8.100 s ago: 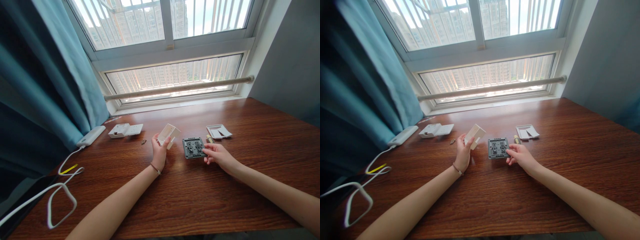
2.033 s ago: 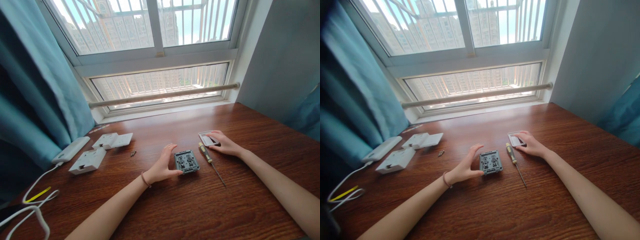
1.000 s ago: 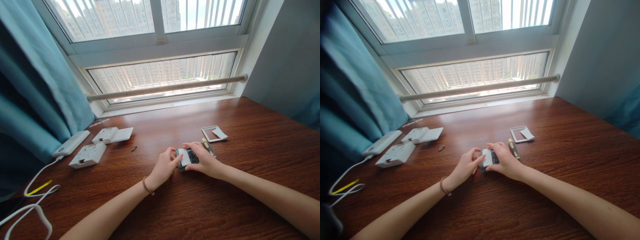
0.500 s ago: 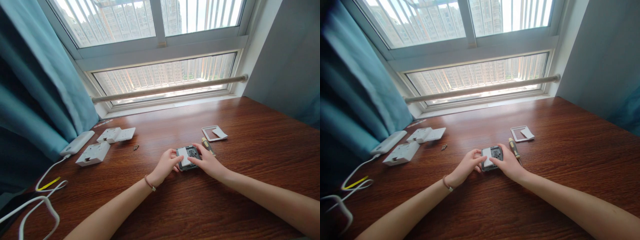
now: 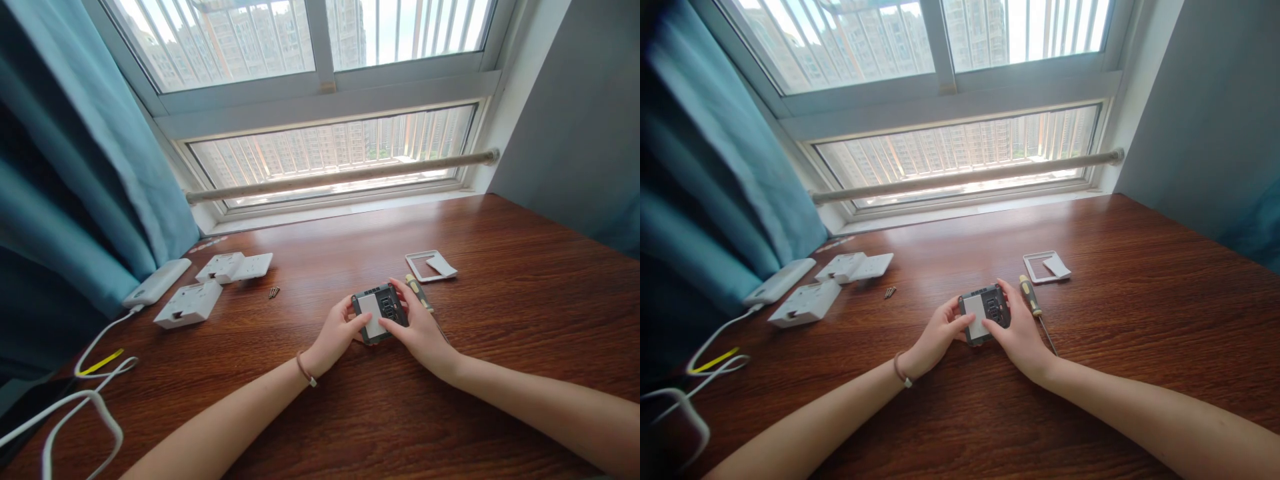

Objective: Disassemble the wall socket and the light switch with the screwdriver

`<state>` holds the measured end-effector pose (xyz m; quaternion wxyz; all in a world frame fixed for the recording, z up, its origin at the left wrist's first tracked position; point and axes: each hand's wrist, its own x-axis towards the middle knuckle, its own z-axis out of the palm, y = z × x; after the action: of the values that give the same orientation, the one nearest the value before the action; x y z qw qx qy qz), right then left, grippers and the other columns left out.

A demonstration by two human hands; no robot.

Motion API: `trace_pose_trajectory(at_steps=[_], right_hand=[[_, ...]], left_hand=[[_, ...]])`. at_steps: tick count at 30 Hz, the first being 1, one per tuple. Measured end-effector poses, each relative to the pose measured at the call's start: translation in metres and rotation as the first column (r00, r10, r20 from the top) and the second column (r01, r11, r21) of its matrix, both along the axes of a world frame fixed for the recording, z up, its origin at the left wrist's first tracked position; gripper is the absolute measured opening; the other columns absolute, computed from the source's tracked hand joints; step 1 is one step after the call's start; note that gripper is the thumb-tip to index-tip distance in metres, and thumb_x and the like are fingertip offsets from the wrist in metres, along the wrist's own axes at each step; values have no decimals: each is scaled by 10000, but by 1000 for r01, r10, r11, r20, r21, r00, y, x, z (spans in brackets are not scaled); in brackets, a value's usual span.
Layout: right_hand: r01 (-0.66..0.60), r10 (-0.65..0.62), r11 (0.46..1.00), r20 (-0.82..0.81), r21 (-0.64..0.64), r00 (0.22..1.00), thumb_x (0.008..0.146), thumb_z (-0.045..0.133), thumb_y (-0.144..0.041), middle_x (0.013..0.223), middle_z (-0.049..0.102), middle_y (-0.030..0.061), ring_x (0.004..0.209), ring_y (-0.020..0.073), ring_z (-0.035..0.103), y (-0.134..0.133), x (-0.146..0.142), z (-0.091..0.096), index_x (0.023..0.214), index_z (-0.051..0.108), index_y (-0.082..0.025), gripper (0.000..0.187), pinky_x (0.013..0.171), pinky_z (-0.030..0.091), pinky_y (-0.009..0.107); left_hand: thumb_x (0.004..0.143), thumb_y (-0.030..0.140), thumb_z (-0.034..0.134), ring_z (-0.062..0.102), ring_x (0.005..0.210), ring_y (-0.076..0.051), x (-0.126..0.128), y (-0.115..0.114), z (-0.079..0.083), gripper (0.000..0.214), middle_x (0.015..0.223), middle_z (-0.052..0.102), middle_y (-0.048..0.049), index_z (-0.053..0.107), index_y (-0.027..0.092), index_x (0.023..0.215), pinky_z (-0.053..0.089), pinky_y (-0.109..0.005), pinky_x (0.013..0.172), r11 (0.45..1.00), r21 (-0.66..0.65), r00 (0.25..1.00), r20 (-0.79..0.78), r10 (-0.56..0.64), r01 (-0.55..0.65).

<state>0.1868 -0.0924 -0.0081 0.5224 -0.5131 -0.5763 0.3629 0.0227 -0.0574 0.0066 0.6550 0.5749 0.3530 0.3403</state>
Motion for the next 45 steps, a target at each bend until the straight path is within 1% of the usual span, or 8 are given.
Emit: trace_pose_trajectory(at_steps=[4,11,17,29,33,37,40,45], right_hand=[[10,-11,1000,24,7,1000,710,632,-201,1264,482,91,1137,243,489,-3,-2,1,1292,359,-215,643,988,389,412],[16,-16,1000,21,-15,1000,703,643,-208,1250,485,113,1142,251,487,-4,-3,1,1285,361,-183,648,999,380,424],[9,-9,999,-4,-34,1000,720,629,-214,1254,488,112,1144,249,491,-4,-3,-2,1289,355,-188,632,1001,379,430],[27,-27,1000,31,0,999,711,628,-204,1287,475,111,1184,258,461,-4,-4,-6,1276,373,-190,620,1014,369,435],[32,-32,999,54,2,998,718,623,-205,1288,474,113,1188,260,455,-4,-4,-4,1277,374,-187,612,1018,361,442],[38,-38,999,73,-7,997,731,611,-214,1293,471,121,1190,264,452,-4,-5,-4,1292,363,-182,614,1022,354,449],[40,-40,999,82,-4,996,742,605,-232,1294,469,122,1197,261,447,-4,-5,-8,1303,355,-176,616,1027,348,442],[23,-23,1000,63,0,998,756,609,-277,1308,458,122,1213,257,430,-1,-3,-15,1335,327,-167,653,1037,335,431]], left_hand=[[783,362,578,616,709,-154,-1,1,-1,363,990,610,-80,503,135,1056,535,-238,515,1000,-8,1000,-12,3,-3],[752,360,614,614,640,-144,1,2,-3,375,890,620,-61,502,125,1022,533,-251,499,1000,-30,1000,-5,-1,0],[751,363,612,615,644,-149,0,3,0,370,876,621,-64,508,118,1008,538,-260,509,999,-31,1000,-3,-20,20],[708,340,657,594,660,-130,1,2,-1,383,847,623,-67,534,98,977,530,-242,558,1000,6,999,-25,27,-27],[712,357,649,590,634,-131,2,1,0,378,821,620,-56,538,104,971,521,-241,520,999,9,999,-36,36,-35],[709,364,651,587,638,-124,2,0,0,344,814,624,-45,556,114,925,513,-225,532,997,24,996,-46,71,-70],[710,371,650,591,629,-122,2,1,-1,346,838,630,-45,550,123,931,511,-218,516,996,10,995,-49,87,-87],[749,394,603,596,594,-119,3,1,-1,351,871,622,-41,493,146,973,504,-209,436,996,-38,997,-4,76,-76]])
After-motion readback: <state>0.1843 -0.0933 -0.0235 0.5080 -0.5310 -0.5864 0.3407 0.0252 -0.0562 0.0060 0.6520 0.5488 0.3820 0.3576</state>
